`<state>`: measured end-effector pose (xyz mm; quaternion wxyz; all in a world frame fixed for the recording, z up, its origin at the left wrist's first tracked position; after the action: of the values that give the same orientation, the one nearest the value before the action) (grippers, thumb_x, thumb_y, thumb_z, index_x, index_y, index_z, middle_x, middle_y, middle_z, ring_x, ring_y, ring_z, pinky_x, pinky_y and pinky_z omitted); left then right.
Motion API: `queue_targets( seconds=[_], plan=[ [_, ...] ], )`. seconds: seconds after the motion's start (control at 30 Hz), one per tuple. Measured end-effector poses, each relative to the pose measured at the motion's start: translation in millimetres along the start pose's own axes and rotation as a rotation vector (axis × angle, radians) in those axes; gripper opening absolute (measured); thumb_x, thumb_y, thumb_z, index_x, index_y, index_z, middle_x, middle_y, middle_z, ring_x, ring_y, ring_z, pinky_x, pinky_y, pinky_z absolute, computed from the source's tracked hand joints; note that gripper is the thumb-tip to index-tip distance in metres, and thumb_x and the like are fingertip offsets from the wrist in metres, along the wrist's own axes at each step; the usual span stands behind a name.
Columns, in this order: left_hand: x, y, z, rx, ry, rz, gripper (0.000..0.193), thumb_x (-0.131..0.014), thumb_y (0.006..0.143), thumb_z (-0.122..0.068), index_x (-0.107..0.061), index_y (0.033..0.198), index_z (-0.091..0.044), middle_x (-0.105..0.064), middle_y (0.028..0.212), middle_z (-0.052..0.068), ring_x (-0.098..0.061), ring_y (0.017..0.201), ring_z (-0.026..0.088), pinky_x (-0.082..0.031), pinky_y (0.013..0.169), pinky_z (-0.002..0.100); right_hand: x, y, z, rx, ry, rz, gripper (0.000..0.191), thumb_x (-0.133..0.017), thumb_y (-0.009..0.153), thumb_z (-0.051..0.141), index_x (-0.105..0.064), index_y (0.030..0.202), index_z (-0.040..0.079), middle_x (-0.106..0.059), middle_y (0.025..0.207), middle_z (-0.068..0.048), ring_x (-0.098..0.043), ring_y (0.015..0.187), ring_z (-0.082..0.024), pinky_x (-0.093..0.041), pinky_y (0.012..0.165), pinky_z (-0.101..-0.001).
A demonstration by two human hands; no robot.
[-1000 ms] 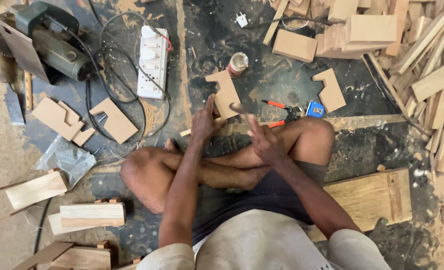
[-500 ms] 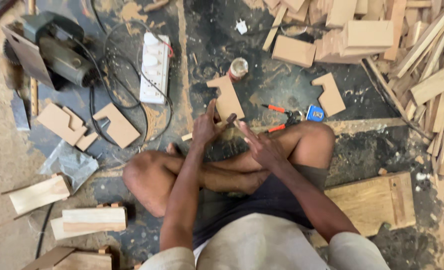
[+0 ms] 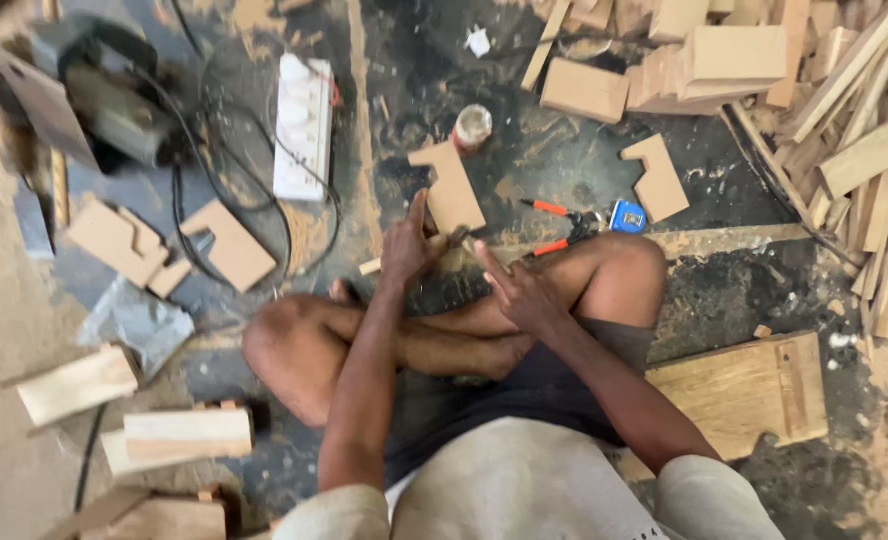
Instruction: The person sits on the floor and assembles small wooden pieces by applying glue and hammering nails. They repeatedly pick up pieces, apply glue, align them, and secure them with a hammer and nails.
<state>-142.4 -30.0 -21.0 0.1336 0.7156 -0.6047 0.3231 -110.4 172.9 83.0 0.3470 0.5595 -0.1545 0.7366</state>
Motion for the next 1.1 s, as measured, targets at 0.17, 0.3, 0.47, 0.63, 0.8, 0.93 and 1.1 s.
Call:
queue_targets(
  seconds=[0.17,0.3,0.47,0.63,0.8,0.93,1.1],
  plan=[
    [-1,-3,-2,-0.08,0.034,-0.023,0.103,-0.09,0.069,-0.025,-0.037,0.155,-0.006,-0.077,0.089,0.013,-0.073,0.081,0.036,-0.057,0.077,0.049,27,-4,4,0.061,0.147,-0.301,0.069,-0.057,0.109,0.017,-0.025,0.17,0.016,-0.062,0.091,-0.017,-0.063,0.072,-0.035,-0.053,0.063,-0.0459],
    [-1,-4,0,-0.133,0.007,-0.079,0.095,-0.091,0.078,-0.028,-0.039,0.154,-0.005,-0.077,0.09,0.013,-0.073,0.083,0.036,-0.056,0.076,0.049,1,11,-12,-0.133,-0.001,0.04,0.063,-0.064,0.103,0.026,-0.038,0.161,0.026,-0.068,0.082,-0.017,-0.065,0.06,-0.035,-0.052,0.053,-0.0471],
    [-3,2,3,-0.105,-0.087,-0.048,0.1,-0.089,0.071,-0.02,-0.038,0.155,-0.004,-0.078,0.091,0.011,-0.075,0.08,0.03,-0.058,0.073,0.043,50,-13,0,0.068,0.379,-0.358,0.053,-0.045,0.121,0.028,-0.018,0.166,0.027,-0.063,0.121,-0.03,-0.065,0.102,-0.045,-0.055,0.079,-0.0461],
    [13,-9,8,0.017,-0.452,-0.029,0.099,-0.086,0.074,-0.011,-0.035,0.157,0.001,-0.076,0.085,0.009,-0.073,0.075,0.015,-0.059,0.069,0.029,-37,-63,-76,-0.915,1.101,0.048,0.079,-0.056,0.103,0.032,-0.01,0.167,0.025,-0.065,0.076,-0.006,-0.05,0.047,-0.012,-0.044,0.042,-0.0294],
    [27,-40,-19,0.083,-0.921,0.011,0.091,-0.082,0.087,-0.007,-0.029,0.16,0.002,-0.071,0.089,0.006,-0.067,0.077,0.012,-0.054,0.069,0.025,-63,-67,-107,-1.051,1.233,0.176,0.084,-0.059,0.1,0.029,-0.007,0.165,0.02,-0.072,0.078,-0.008,-0.052,0.048,-0.011,-0.042,0.042,-0.0268],
    [40,-74,-52,0.075,-1.19,0.018,0.079,-0.075,0.089,-0.01,-0.037,0.157,-0.004,-0.073,0.099,0.005,-0.069,0.086,0.011,-0.058,0.076,0.025,-63,-41,-104,-1.011,1.124,0.355,0.063,-0.059,0.102,0.033,-0.037,0.158,0.013,-0.075,0.079,-0.012,-0.059,0.05,-0.013,-0.045,0.043,-0.0267],
    [57,-108,-75,0.008,-1.154,-0.087,0.059,-0.073,0.097,-0.016,-0.055,0.151,-0.002,-0.073,0.107,0.002,-0.066,0.093,0.006,-0.056,0.081,0.023,-44,-19,-91,-0.761,0.424,0.497,0.054,-0.059,0.101,0.038,-0.048,0.15,0.018,-0.076,0.097,-0.014,-0.069,0.077,-0.025,-0.05,0.061,-0.041]
  ],
)
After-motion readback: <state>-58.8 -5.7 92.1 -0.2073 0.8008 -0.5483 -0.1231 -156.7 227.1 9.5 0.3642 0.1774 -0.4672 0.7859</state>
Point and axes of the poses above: each hand's wrist, its own y-axis towards the middle knuckle, its own x-axis out of the back of the hand, z = x × y, the point moved 9 cm from there along y, towards the middle knuckle
